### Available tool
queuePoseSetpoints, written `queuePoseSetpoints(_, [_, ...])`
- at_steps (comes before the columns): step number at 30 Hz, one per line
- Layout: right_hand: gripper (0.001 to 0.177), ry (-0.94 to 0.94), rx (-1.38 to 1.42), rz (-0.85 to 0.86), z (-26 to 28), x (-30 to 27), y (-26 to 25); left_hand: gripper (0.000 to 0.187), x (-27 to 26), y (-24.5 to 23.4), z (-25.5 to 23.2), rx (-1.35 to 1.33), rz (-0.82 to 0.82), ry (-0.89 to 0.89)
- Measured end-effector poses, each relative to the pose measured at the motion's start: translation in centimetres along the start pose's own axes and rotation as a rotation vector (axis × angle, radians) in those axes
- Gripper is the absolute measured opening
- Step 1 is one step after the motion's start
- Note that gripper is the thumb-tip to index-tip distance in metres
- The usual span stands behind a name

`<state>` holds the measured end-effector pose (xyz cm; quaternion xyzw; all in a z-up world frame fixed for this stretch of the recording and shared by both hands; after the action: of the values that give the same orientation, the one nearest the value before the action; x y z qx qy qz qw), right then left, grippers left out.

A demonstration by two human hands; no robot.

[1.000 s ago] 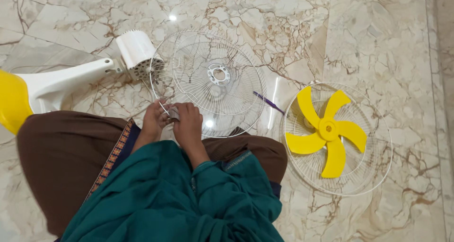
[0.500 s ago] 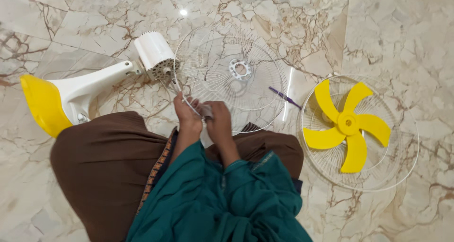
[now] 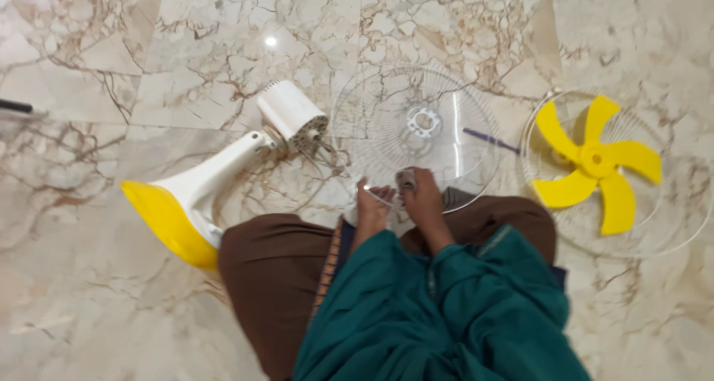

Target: The person sits on the floor and wipes the metal fan cage with a cloth. Nearby on the floor are the fan motor, a yellow fan blade, and a purple screwdriver.

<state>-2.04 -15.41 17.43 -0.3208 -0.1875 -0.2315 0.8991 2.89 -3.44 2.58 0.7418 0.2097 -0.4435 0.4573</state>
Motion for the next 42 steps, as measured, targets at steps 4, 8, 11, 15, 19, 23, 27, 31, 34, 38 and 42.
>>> queuePoseSetpoints(4, [0.033,0.022,-0.059,-0.055,0.8,-0.2,-0.4,0.057,-1.7,-0.1,0.5,0.202,-0.009,-0.02])
queuePoseSetpoints(8, [0.033,-0.002,-0.103,-0.151,2.5,0.6,-0.7,0.053,-5.7,1.2,-1.7,0.323,0.172,-0.063])
queuePoseSetpoints(11, [0.032,0.023,-0.053,-0.203,3.2,0.8,-1.3,0.05,-9.0,1.9,-3.4,0.479,0.308,-0.005])
queuePoseSetpoints(15, [0.028,0.046,0.024,-0.264,2.9,-0.4,-2.6,0.048,-12.8,1.7,-4.0,0.625,0.428,0.112])
queuePoseSetpoints(19, [0.03,0.006,-0.034,-0.289,2.5,0.3,-4.0,0.039,-14.6,1.9,-4.9,0.756,0.417,0.186])
queuePoseSetpoints(23, [0.028,-0.033,0.07,-0.282,4.0,-0.5,-4.1,0.034,-12.2,0.9,-4.4,0.779,0.422,0.272])
queuePoseSetpoints(27, [0.025,-0.053,0.105,-0.248,5.1,-0.5,-4.7,0.032,-12.0,-0.6,-4.8,0.897,0.475,0.38])
queuePoseSetpoints(31, [0.027,-0.033,0.136,-0.227,5.5,-0.2,-5.3,0.054,-15.5,-0.9,-4.8,0.927,0.642,0.39])
queuePoseSetpoints(34, [0.027,-0.014,0.131,-0.246,5.5,0.1,-5.8,0.079,-18.1,-0.6,-3.6,0.857,0.807,0.323])
queuePoseSetpoints(38, [0.027,-0.026,0.1,-0.254,5.5,0.1,-6.6,0.098,-19.9,-0.9,-2.4,0.856,0.938,0.334])
queuePoseSetpoints(42, [0.021,-0.016,0.098,-0.252,5.4,0.0,-6.8,0.103,-20.0,-1.5,-2.1,0.824,0.966,0.275])
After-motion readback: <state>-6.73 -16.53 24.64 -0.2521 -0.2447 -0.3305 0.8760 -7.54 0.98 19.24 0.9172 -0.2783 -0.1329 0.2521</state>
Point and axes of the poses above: each hand's wrist, its own x-axis towards the middle knuckle, its own y-axis out of the palm, z = x × y, the point moved 1 cm from there along x, towards the middle knuckle, and after that the axes turned 11 degrees about -z, right-handed, at the moved point
